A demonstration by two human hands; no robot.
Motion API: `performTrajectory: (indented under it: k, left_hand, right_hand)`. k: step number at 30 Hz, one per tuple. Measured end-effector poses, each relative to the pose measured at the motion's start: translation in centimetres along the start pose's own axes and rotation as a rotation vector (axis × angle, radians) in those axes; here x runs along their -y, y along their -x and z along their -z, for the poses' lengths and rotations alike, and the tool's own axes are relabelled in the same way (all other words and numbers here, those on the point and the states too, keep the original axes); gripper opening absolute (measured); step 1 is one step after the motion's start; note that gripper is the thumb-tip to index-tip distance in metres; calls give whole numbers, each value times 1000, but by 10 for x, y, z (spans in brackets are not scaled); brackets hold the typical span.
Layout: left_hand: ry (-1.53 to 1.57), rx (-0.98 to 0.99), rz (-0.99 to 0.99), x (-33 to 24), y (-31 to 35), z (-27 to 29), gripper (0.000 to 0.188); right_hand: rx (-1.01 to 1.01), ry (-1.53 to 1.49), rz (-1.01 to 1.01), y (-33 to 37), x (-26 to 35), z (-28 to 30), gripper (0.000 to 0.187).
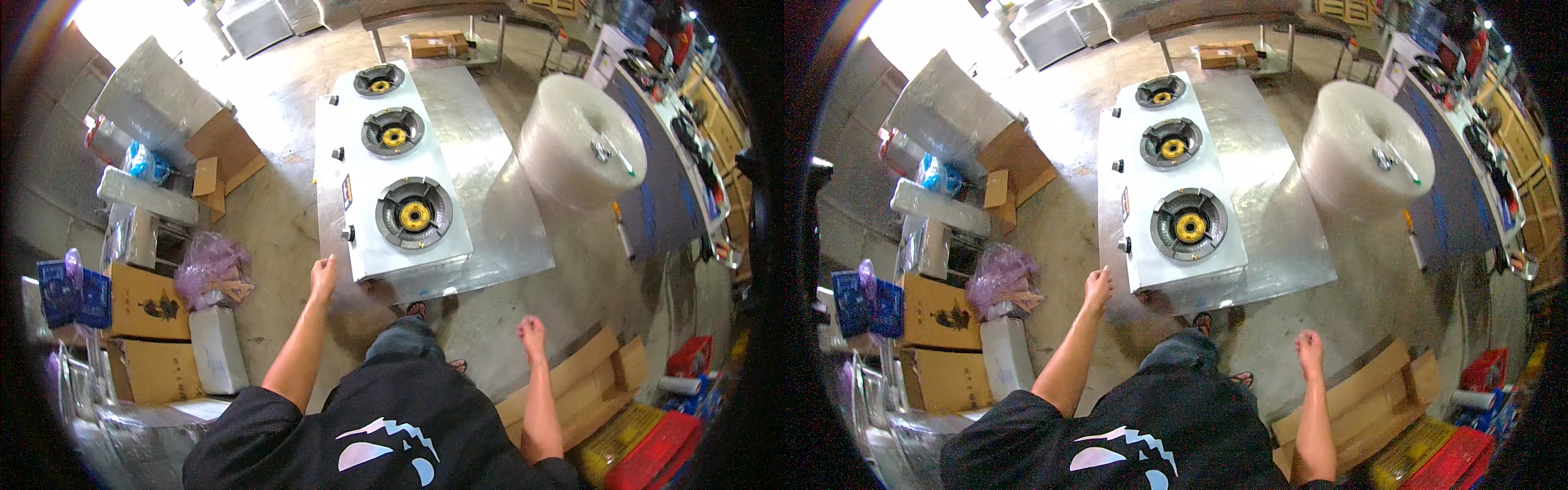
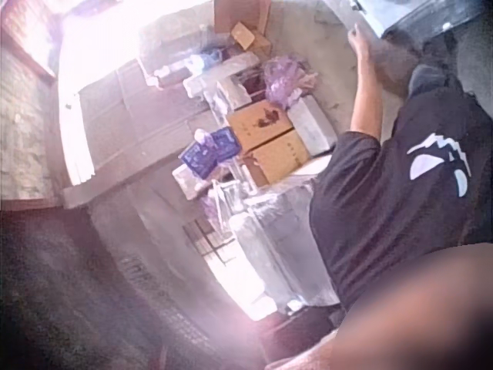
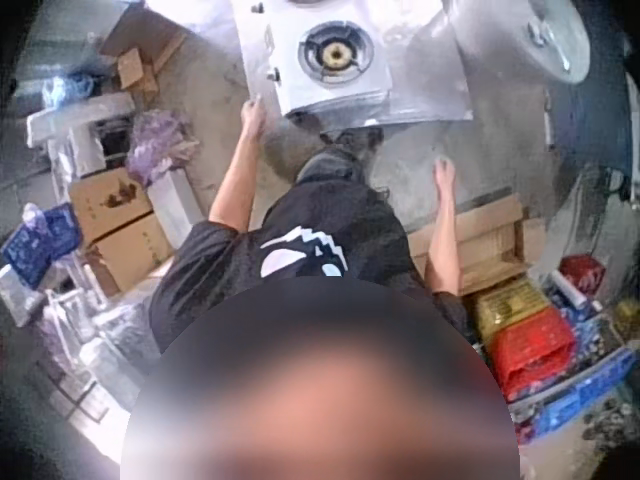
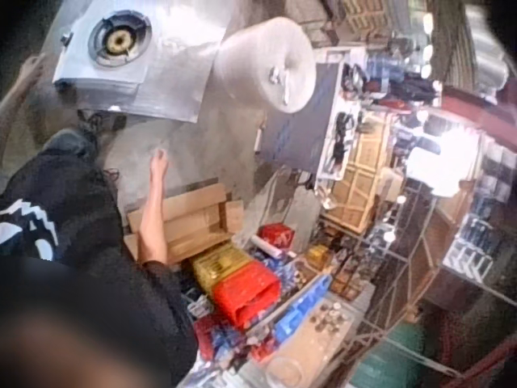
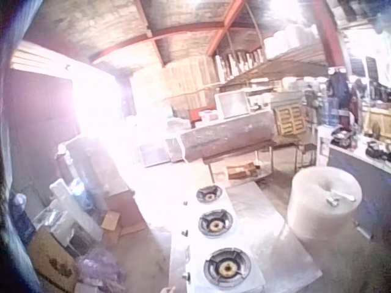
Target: The person unpacks a three-burner gas stove from a cardboard box using a box cutter. They remove bubble wrap and foam, lift the stove out, place it on a metal sheet, and briefly inspect the burners and knobs.
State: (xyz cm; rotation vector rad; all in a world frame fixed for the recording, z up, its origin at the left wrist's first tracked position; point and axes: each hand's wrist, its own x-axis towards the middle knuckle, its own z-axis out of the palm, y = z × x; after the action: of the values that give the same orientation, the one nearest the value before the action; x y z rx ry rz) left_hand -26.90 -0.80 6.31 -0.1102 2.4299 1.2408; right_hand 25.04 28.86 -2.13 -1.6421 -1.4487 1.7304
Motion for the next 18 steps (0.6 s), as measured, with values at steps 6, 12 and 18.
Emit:
performTrajectory:
  k: [6, 12, 18]
  left_hand:
    - [6, 81, 51, 31, -41, -24, 63]
    - [88, 116, -12, 18, -57, -80, 74]
    - [-127, -103, 21, -4, -19, -99, 83]
  right_hand:
    - [207, 151, 256, -95, 159, -111, 37]
    - [343, 148, 62, -122, 196, -237, 73]
    - [487, 104, 66, -102, 209, -240, 82]
